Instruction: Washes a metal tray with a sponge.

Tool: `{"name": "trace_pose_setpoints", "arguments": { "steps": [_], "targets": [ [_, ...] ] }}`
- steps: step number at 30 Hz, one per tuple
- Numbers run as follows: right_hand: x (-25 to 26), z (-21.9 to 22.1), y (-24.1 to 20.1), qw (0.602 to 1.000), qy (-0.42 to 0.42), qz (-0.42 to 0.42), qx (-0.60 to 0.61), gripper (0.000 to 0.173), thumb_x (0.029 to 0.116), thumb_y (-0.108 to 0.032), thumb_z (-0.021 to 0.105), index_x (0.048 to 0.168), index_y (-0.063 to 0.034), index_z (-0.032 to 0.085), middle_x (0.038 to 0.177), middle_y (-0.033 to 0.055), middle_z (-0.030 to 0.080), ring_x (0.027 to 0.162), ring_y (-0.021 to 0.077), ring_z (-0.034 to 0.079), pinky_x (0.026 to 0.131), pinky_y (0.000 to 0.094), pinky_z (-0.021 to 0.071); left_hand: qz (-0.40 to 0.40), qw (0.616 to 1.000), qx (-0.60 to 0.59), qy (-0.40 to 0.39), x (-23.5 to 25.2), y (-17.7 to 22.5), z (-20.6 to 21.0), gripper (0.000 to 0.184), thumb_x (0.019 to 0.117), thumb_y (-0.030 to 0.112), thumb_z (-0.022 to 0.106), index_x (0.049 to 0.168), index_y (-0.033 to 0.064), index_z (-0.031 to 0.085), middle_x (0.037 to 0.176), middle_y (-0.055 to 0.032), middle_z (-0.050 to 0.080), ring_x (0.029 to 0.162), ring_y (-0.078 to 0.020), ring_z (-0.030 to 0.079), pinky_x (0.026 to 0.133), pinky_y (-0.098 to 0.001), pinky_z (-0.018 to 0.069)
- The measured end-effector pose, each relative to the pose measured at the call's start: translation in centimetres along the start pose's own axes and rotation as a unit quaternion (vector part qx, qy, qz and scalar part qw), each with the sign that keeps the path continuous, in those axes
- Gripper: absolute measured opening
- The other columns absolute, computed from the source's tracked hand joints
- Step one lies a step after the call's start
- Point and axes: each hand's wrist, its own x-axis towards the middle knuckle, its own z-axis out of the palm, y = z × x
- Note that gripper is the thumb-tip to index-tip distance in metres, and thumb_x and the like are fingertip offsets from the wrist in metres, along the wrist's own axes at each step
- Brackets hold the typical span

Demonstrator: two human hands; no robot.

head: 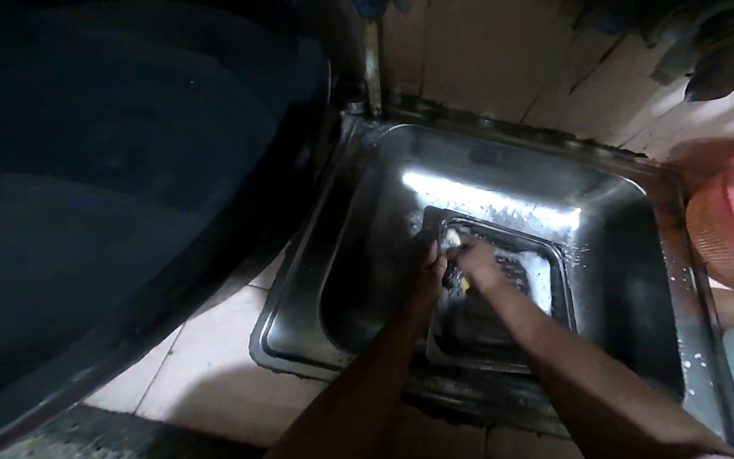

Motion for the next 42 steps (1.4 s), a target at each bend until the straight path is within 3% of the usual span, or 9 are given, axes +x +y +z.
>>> {"name": "trace_pose_setpoints", "arguments": {
  "steps": [5, 10, 13, 16, 25, 30, 34, 39, 42],
  "targets": [
    [-7.0, 1.1, 3.0, 0.981, -0.175, -0.028, -0.079, 0.023, 0.0953, -0.017, 0.071, 0.115, -0.0042, 0.072, 0.107, 0.0157, 0.071, 0.099, 0.0259, 0.068, 0.091, 0.0485, 0.0541, -0.020, 0.999, 0.040, -0.001, 0.2, -0.1, 0.1, 0.054, 0.1120, 0.040, 0.035, 0.164, 0.0245, 0.028, 0.165, -0.0039, 0.036, 0.147, -0.0236, 0.041, 0.117, -0.0526, 0.0353],
    [-7.7, -1.6, 5.1, 0.916, -0.339, -0.088, -0.196, 0.032, 0.0970, -0.014, 0.066, 0.127, -0.0044, 0.069, 0.129, 0.0216, 0.065, 0.123, 0.0342, 0.060, 0.106, 0.0553, 0.0449, -0.060, 0.995, 0.080, 0.006, -0.2, 0.7, 0.3, 0.076, 0.1008, 0.005, 0.053, 0.165, 0.0280, 0.020, 0.157, -0.0130, 0.044, 0.132, -0.0309, 0.054, 0.104, -0.0522, 0.0476],
    [-6.7, -5.9, 11.0, 0.915, -0.319, -0.002, -0.248, 0.043, 0.0950, -0.019, 0.070, 0.137, -0.0098, 0.064, 0.141, 0.0210, 0.059, 0.133, 0.0365, 0.054, 0.113, 0.0570, 0.0409, -0.072, 0.992, 0.102, 0.003, -0.2, 0.7, 0.2, 0.076, 0.1018, 0.005, 0.052, 0.165, 0.0294, 0.018, 0.160, -0.0117, 0.041, 0.135, -0.0322, 0.052, 0.105, -0.0546, 0.0470],
    [-6.6, -10.2, 17.0, 0.929, -0.279, 0.079, -0.231, 0.039, 0.0927, -0.016, 0.073, 0.129, -0.0047, 0.066, 0.129, 0.0228, 0.064, 0.121, 0.0362, 0.061, 0.105, 0.0560, 0.0463, -0.074, 0.993, 0.096, 0.014, 0.1, 1.0, 0.6, 0.078, 0.0987, 0.001, 0.053, 0.164, 0.0304, 0.023, 0.160, -0.0097, 0.043, 0.137, -0.0314, 0.051, 0.106, -0.0550, 0.0462],
    [-8.2, 0.2, 6.7, 0.942, -0.254, -0.128, -0.180, 0.041, 0.0987, -0.023, 0.066, 0.135, -0.0051, 0.064, 0.139, 0.0197, 0.060, 0.131, 0.0314, 0.056, 0.114, 0.0482, 0.0418, -0.088, 0.990, 0.110, 0.032, 0.3, 0.8, 0.3, 0.076, 0.0989, 0.001, 0.053, 0.164, 0.0273, 0.025, 0.154, -0.0137, 0.048, 0.132, -0.0333, 0.055, 0.103, -0.0550, 0.0482],
    [-6.6, -7.6, 15.7, 0.947, -0.189, -0.021, -0.260, 0.038, 0.0971, -0.017, 0.066, 0.133, -0.0047, 0.065, 0.138, 0.0208, 0.061, 0.131, 0.0337, 0.056, 0.114, 0.0507, 0.0415, -0.089, 0.988, 0.122, 0.033, 0.5, 0.8, 0.3, 0.079, 0.0970, 0.002, 0.055, 0.164, 0.0316, 0.024, 0.154, -0.0110, 0.049, 0.133, -0.0309, 0.055, 0.104, -0.0542, 0.0478],
    [-3.9, -7.3, 13.8, 0.981, 0.042, 0.057, -0.182, 0.040, 0.0983, -0.019, 0.068, 0.133, 0.0002, 0.062, 0.133, 0.0254, 0.061, 0.124, 0.0395, 0.059, 0.106, 0.0562, 0.0467, -0.106, 0.983, 0.149, 0.033, 0.3, 1.3, 0.6, 0.081, 0.0971, 0.004, 0.057, 0.164, 0.0339, 0.022, 0.147, -0.0150, 0.055, 0.126, -0.0344, 0.058, 0.100, -0.0557, 0.0497],
    [-2.7, 2.4, 4.7, 0.963, 0.099, -0.142, -0.209, 0.044, 0.0965, -0.019, 0.068, 0.135, 0.0000, 0.061, 0.142, 0.0264, 0.055, 0.135, 0.0449, 0.049, 0.111, 0.0601, 0.0406, -0.080, 0.988, 0.127, 0.023, 0.0, 1.1, 0.5, 0.077, 0.0999, 0.005, 0.055, 0.165, 0.0258, 0.021, 0.153, -0.0132, 0.049, 0.130, -0.0300, 0.056, 0.104, -0.0510, 0.0481],
    [0.6, 2.6, 3.3, 0.922, 0.122, -0.274, -0.245, 0.038, 0.0926, -0.010, 0.070, 0.130, -0.0026, 0.066, 0.139, 0.0209, 0.060, 0.130, 0.0436, 0.054, 0.104, 0.0613, 0.0450, -0.070, 0.992, 0.100, 0.025, -0.1, 1.4, 0.5, 0.077, 0.0988, -0.001, 0.053, 0.165, 0.0225, 0.021, 0.155, -0.0128, 0.047, 0.133, -0.0271, 0.054, 0.107, -0.0466, 0.0466]
  ]
}}
